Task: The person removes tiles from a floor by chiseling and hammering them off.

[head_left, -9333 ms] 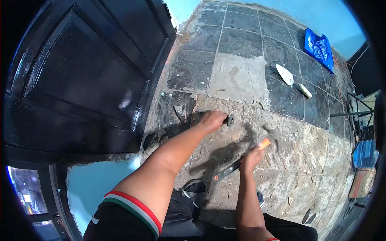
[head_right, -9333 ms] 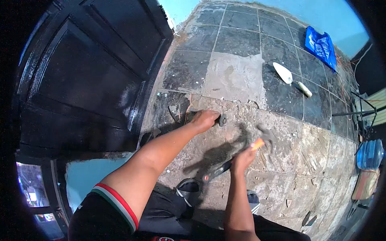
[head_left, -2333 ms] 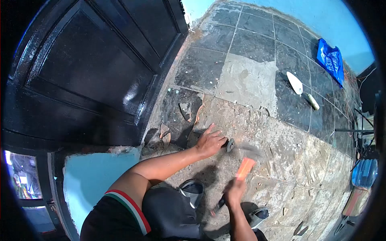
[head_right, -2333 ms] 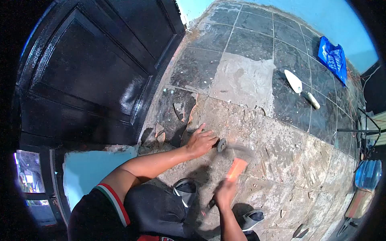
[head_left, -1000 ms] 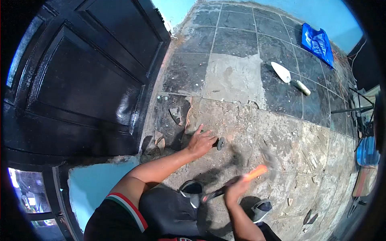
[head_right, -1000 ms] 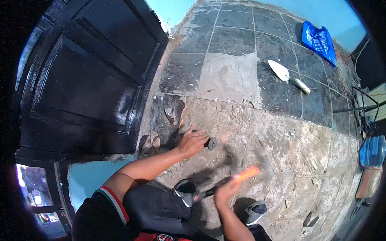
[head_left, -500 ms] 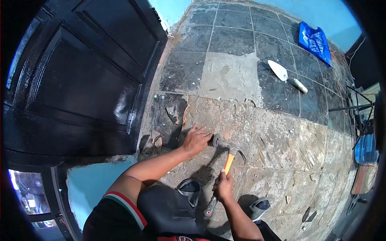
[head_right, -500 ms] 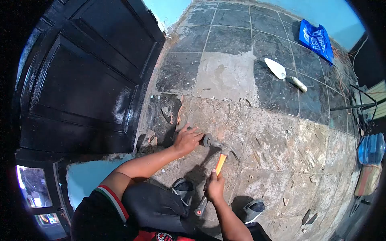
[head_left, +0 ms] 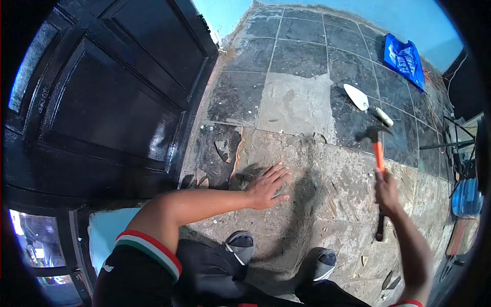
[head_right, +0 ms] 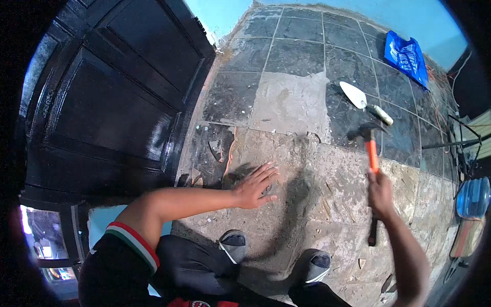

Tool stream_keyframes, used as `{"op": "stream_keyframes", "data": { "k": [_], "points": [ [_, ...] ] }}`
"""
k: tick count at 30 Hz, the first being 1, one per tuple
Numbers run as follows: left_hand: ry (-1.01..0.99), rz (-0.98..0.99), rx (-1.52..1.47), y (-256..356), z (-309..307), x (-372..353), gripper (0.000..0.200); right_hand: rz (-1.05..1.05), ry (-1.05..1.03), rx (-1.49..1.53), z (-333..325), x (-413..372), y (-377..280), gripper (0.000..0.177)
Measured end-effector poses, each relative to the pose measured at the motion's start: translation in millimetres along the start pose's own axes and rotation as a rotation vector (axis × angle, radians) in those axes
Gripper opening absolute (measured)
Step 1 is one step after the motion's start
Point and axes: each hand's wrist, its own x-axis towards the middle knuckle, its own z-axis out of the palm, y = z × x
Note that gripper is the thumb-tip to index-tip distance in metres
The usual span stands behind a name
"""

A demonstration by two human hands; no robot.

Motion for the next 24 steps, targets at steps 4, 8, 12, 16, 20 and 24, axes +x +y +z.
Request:
{"op": "stream_keyframes", "data": {
  "k": [4, 8, 12, 16, 20, 24],
  "points": [
    [0.023, -0.107, 0.054, -3.8, 40.3, 21.3, 0.08, -0.07, -0.024, -0.195, -73.2, -11.6, 20.9, 0.034],
    [0.101, -0.132, 0.109, -20.8, 83.7, 32.3, 0.073, 0.089, 0.036, 0.065, -60.4, -27.2, 75.4, 0.031],
    [0.071, -0.21, 0.11, -13.8, 72.8, 38.4, 0.067, 0.15, 0.063, 0.334, -5.6, -20.4, 117.4, 0.032],
    [0.043, -0.288, 0.189, -8.7, 72.1, 39.6, 0.068, 0.137, -0.005, 0.397, 22.8, -2.5, 128.8, 0.031],
    [0.276, -0.432, 0.135, 10.5, 87.9, 38.1, 0.066, 0.097, -0.05, 0.362, 35.2, 4.7, 142.0, 0.031],
    [0.392, -0.548, -0.026, 15.9, 98.4, 15.2, 0.049, 0.125, -0.095, 0.401, 47.3, 3.6, 133.6, 0.031]
  ]
}}
